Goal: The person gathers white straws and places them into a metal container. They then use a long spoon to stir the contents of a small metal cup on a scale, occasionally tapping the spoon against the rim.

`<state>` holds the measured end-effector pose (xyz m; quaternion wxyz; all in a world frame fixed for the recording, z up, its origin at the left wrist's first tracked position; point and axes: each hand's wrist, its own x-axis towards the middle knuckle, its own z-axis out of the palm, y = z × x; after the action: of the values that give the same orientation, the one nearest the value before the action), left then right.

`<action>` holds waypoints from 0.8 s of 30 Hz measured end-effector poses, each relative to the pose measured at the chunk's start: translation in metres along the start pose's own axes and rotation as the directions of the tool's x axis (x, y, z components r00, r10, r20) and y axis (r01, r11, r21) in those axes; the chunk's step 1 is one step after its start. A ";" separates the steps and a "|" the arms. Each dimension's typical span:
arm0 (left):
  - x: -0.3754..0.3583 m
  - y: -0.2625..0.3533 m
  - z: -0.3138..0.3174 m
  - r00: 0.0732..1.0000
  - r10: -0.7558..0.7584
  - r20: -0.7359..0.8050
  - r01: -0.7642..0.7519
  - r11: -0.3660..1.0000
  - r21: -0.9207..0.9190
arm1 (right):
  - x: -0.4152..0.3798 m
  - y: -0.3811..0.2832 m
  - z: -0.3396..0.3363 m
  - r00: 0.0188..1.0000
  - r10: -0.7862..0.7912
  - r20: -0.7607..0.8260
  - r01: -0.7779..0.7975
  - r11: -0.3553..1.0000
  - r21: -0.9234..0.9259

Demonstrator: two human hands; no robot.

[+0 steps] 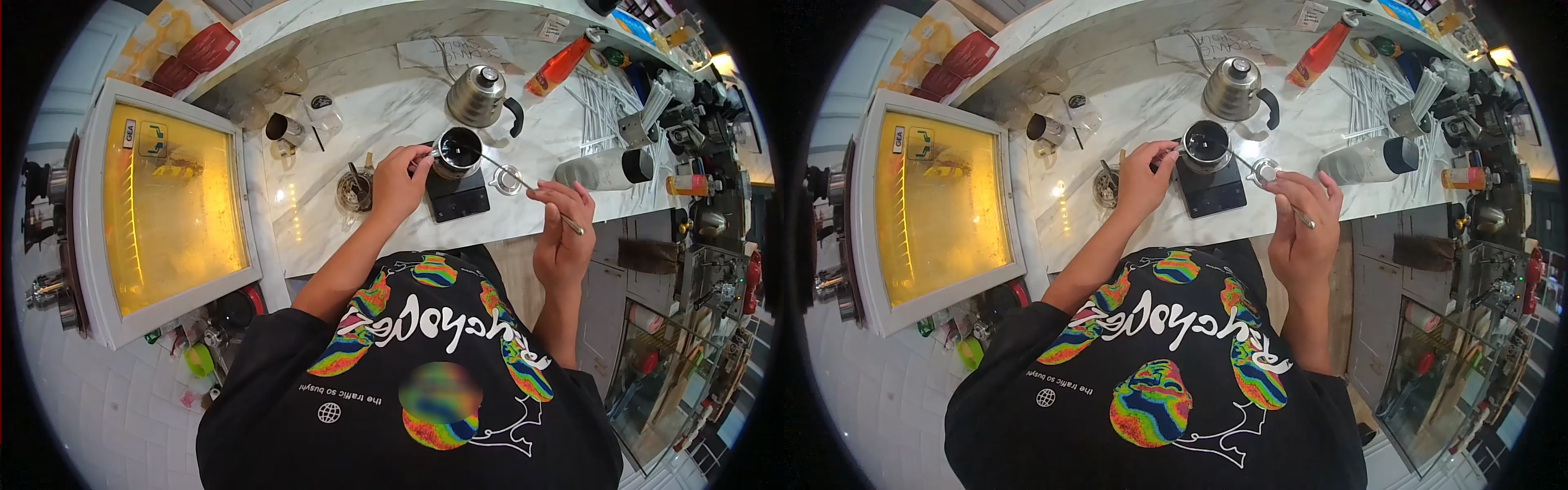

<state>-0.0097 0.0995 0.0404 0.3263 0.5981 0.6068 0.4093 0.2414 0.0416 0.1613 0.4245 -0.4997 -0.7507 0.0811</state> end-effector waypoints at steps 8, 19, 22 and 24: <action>0.001 0.001 0.001 1.000 0.005 -0.003 -0.005 1.000 0.012 | 0.004 -0.001 0.002 0.999 -0.031 0.027 0.032 0.999 -0.033; -0.002 -0.002 0.002 1.000 0.012 -0.018 -0.012 1.000 0.006 | -0.002 0.001 -0.002 0.999 -0.030 0.034 0.031 0.999 -0.033; -0.002 -0.001 0.002 1.000 0.006 -0.019 -0.006 1.000 0.027 | 0.001 -0.008 0.000 0.995 -0.050 0.091 0.051 0.999 -0.008; -0.003 -0.001 0.004 1.000 -0.004 -0.017 0.004 1.000 0.026 | 0.004 -0.006 0.004 0.997 -0.031 0.066 0.034 0.999 -0.039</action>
<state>-0.0063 0.0967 0.0374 0.3140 0.5977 0.6161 0.4056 0.2332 0.0435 0.1645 0.3909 -0.4928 -0.7737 0.0755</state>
